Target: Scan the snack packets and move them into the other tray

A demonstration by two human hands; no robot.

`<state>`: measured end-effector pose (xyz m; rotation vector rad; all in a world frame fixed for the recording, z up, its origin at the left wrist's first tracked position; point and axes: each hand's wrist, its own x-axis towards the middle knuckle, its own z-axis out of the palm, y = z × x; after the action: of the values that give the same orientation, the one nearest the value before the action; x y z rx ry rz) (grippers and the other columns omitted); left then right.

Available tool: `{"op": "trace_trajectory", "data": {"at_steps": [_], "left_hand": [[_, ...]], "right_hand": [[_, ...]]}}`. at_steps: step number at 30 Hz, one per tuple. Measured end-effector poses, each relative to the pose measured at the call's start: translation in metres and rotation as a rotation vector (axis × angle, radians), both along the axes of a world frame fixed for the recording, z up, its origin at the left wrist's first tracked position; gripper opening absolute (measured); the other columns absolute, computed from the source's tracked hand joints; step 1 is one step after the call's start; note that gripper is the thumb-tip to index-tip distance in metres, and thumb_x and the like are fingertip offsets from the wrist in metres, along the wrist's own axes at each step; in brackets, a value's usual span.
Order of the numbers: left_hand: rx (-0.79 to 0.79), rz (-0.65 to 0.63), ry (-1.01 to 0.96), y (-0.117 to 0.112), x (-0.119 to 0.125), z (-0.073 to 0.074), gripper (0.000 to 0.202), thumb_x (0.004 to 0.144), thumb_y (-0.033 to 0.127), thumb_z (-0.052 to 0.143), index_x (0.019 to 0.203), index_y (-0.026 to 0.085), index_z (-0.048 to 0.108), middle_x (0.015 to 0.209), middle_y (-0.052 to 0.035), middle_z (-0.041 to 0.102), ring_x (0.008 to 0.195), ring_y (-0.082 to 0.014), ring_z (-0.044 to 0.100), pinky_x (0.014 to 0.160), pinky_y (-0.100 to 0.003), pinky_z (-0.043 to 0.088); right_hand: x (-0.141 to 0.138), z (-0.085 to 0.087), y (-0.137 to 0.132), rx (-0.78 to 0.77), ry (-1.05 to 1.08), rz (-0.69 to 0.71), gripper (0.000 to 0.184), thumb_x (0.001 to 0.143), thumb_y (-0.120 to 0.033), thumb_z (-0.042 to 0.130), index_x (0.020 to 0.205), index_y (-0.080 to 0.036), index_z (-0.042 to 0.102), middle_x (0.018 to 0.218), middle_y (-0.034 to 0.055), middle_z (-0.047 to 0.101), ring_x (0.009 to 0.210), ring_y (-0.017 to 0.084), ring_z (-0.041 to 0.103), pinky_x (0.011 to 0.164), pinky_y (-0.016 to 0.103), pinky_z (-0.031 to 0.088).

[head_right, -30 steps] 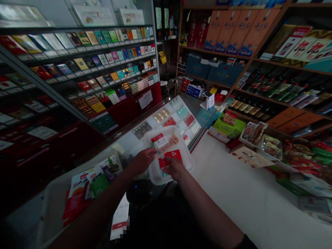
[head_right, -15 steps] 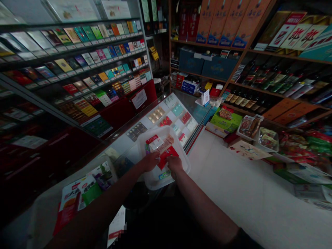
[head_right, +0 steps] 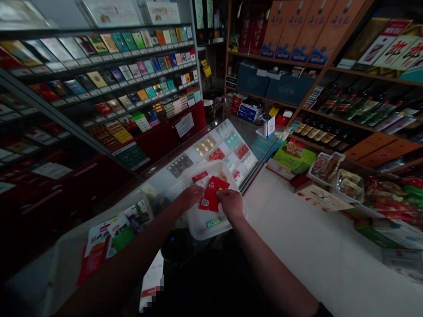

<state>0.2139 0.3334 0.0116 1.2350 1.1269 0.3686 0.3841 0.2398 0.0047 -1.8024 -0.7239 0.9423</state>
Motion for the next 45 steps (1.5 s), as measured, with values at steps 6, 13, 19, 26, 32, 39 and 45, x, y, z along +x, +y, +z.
{"op": "trace_trajectory", "data": {"at_steps": [6,13,19,26,32,39,45], "left_hand": [[-0.017,0.039,-0.224,-0.004,-0.024,0.03,0.03,0.068,0.032,0.073,0.092,0.013,0.071,0.084,-0.0088,0.074,0.077,-0.0221,0.069,0.074,-0.035,0.052],[0.074,0.263,-0.104,-0.013,-0.07,0.036,0.027,0.066,0.032,0.07,0.086,0.015,0.067,0.076,-0.0044,0.072,0.064,-0.0152,0.062,0.065,-0.029,0.047],[0.045,0.37,-0.106,-0.027,-0.104,0.029,0.028,0.067,0.034,0.069,0.088,0.015,0.067,0.074,-0.0037,0.07,0.06,-0.0147,0.06,0.06,-0.028,0.045],[0.078,0.394,-0.079,-0.045,-0.123,0.019,0.027,0.068,0.036,0.07,0.087,0.017,0.067,0.077,-0.0027,0.069,0.066,-0.0145,0.061,0.062,-0.026,0.046],[0.027,0.339,-0.041,-0.044,-0.126,0.004,0.025,0.069,0.031,0.07,0.088,0.016,0.063,0.073,-0.0011,0.066,0.059,-0.0113,0.056,0.055,-0.023,0.042],[0.167,0.238,0.02,-0.05,-0.13,0.013,0.018,0.071,0.032,0.067,0.083,0.018,0.066,0.083,-0.0066,0.072,0.078,-0.0189,0.063,0.068,-0.028,0.048],[0.105,0.248,-0.048,-0.054,-0.129,0.001,0.024,0.071,0.034,0.067,0.087,0.016,0.064,0.076,-0.0042,0.07,0.069,-0.0172,0.061,0.063,-0.027,0.046]], "right_hand": [[-0.019,0.025,0.009,0.118,0.084,0.078,0.022,0.067,-0.037,0.073,0.074,-0.017,0.07,0.071,0.0038,0.072,0.063,0.017,0.063,0.061,0.027,0.049],[-0.059,0.034,0.027,0.188,0.143,0.149,0.039,0.06,-0.029,0.074,0.094,-0.018,0.06,0.077,0.0006,0.069,0.067,0.016,0.063,0.063,0.027,0.051],[-0.088,0.023,0.026,0.12,0.121,0.353,0.03,0.067,-0.032,0.069,0.091,-0.016,0.068,0.077,0.0026,0.071,0.068,0.017,0.063,0.064,0.028,0.049],[-0.103,0.011,0.017,0.116,-0.067,0.394,0.019,0.069,-0.035,0.063,0.073,-0.017,0.068,0.069,0.0003,0.067,0.066,0.016,0.058,0.062,0.026,0.044],[-0.108,0.009,0.009,0.089,-0.062,0.389,0.015,0.067,-0.033,0.064,0.067,-0.018,0.063,0.062,-0.0021,0.061,0.058,0.014,0.052,0.057,0.025,0.04],[-0.108,0.018,0.0,0.065,-0.106,0.38,0.015,0.069,-0.032,0.062,0.071,-0.018,0.068,0.067,0.0005,0.067,0.064,0.016,0.059,0.06,0.025,0.043],[-0.111,0.022,-0.005,0.1,-0.148,0.406,0.012,0.069,-0.03,0.062,0.068,-0.018,0.065,0.063,-0.0013,0.065,0.06,0.014,0.057,0.059,0.024,0.042]]}}
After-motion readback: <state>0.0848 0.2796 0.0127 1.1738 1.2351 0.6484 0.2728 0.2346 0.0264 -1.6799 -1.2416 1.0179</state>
